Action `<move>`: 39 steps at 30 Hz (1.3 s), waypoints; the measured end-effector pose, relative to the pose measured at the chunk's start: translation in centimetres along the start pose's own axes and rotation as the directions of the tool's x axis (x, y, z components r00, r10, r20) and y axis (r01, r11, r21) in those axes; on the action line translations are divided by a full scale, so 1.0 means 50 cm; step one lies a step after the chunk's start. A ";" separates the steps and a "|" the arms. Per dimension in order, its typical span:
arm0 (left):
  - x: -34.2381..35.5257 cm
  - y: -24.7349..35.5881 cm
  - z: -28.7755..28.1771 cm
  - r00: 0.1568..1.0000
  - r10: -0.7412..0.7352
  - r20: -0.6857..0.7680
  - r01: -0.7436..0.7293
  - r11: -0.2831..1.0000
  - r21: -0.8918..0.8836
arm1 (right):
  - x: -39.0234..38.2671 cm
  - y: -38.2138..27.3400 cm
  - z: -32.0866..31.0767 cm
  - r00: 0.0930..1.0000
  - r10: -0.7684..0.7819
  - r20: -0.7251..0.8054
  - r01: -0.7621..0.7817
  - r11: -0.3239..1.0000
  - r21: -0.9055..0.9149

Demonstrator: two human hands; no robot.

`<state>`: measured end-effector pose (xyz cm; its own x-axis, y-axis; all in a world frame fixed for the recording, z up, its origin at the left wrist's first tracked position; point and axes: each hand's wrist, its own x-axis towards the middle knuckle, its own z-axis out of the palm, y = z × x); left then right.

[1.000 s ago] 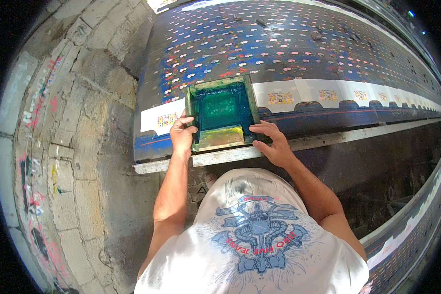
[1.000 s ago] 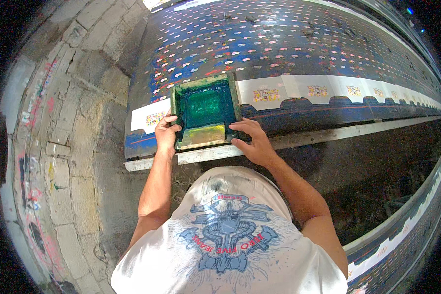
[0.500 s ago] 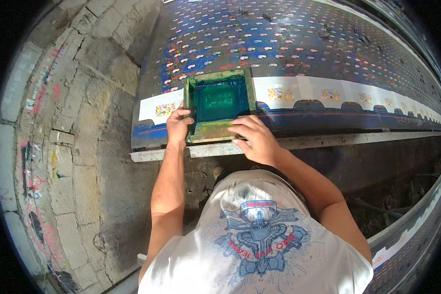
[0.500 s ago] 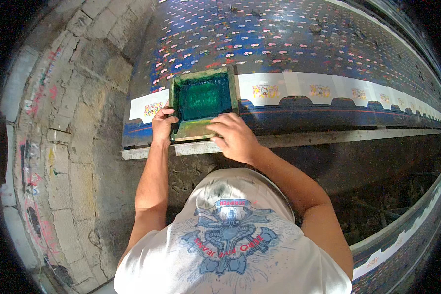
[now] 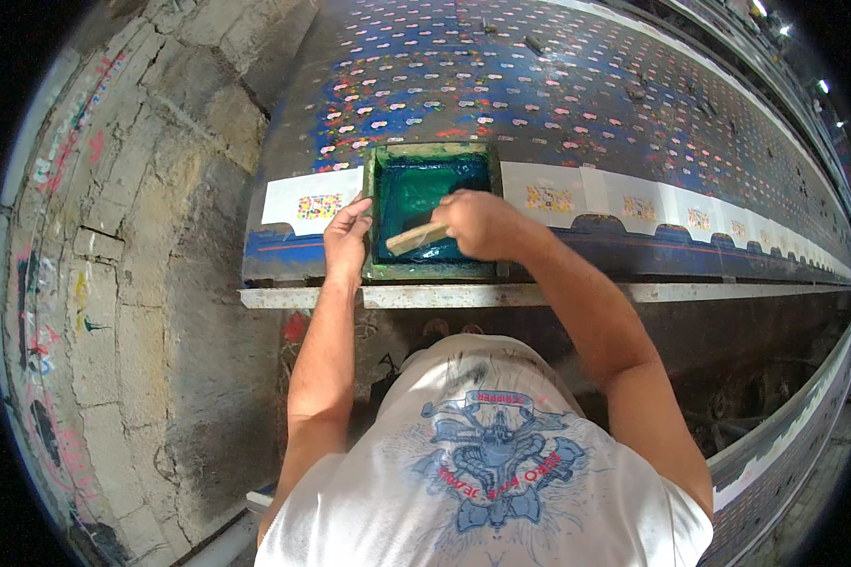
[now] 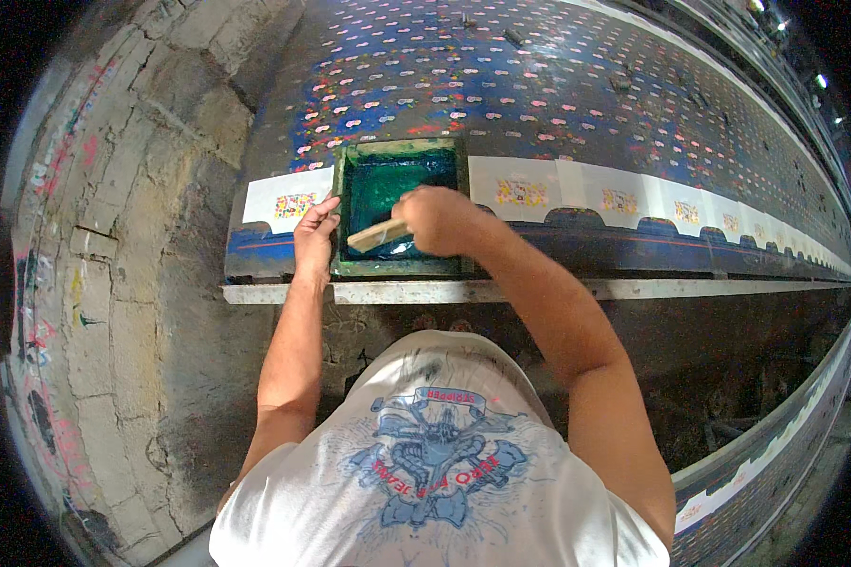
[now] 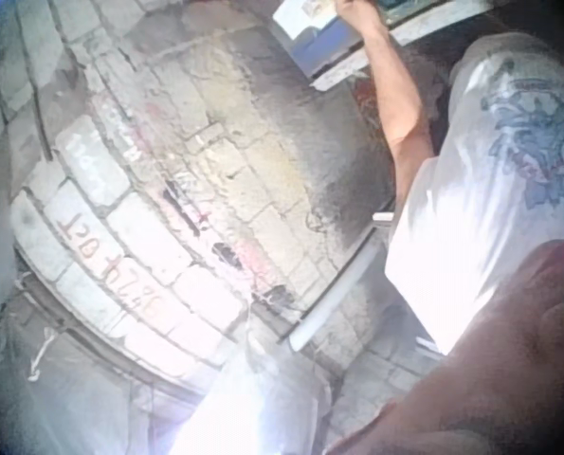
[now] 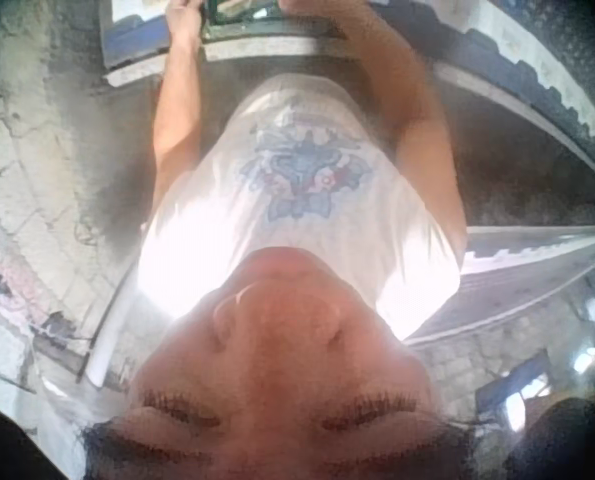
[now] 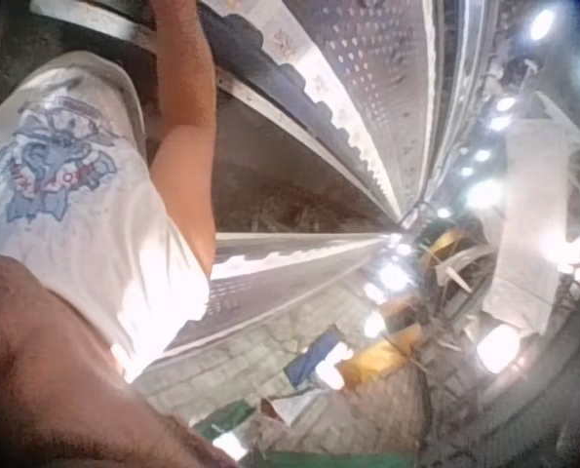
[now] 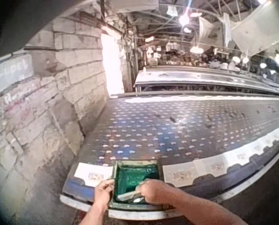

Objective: The person holds a screen printing frame and repeatedly rubs a squeegee across a green ink bed to spread and smooth the ink. The person occasionally lifts and repositions the frame while continuing to work the ink with the squeegee.

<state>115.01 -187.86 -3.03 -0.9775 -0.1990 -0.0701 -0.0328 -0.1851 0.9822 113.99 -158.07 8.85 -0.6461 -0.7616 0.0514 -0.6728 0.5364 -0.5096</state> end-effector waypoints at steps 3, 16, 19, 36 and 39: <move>0.001 -0.008 0.001 0.999 0.049 0.006 -0.049 0.999 0.018 | 0.059 0.065 -0.022 0.997 0.022 -0.072 -0.024 0.999 -0.032; 0.007 0.012 -0.005 0.998 -0.023 0.058 0.016 0.993 0.120 | 0.048 0.041 0.046 0.930 0.050 -0.364 -0.135 0.968 -0.212; 0.003 0.018 0.004 0.999 -0.026 0.045 0.020 0.991 0.134 | 0.007 0.001 0.077 0.933 0.003 -0.360 -0.097 0.965 -0.242; 0.003 0.002 0.001 0.942 0.277 0.191 -0.336 0.756 0.562 | -0.114 -0.133 0.130 0.894 0.192 -0.406 -0.209 0.978 0.002; -0.010 0.018 0.012 0.959 0.230 0.163 -0.282 0.818 0.502 | -0.150 -0.117 0.134 0.742 0.325 -0.586 -0.333 0.938 0.098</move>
<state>115.32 -187.35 -2.01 -0.9793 -0.0769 0.1875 0.1439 0.3874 0.9106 125.19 -157.90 5.69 -0.9093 -0.1776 0.3763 -0.3804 0.7211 -0.5790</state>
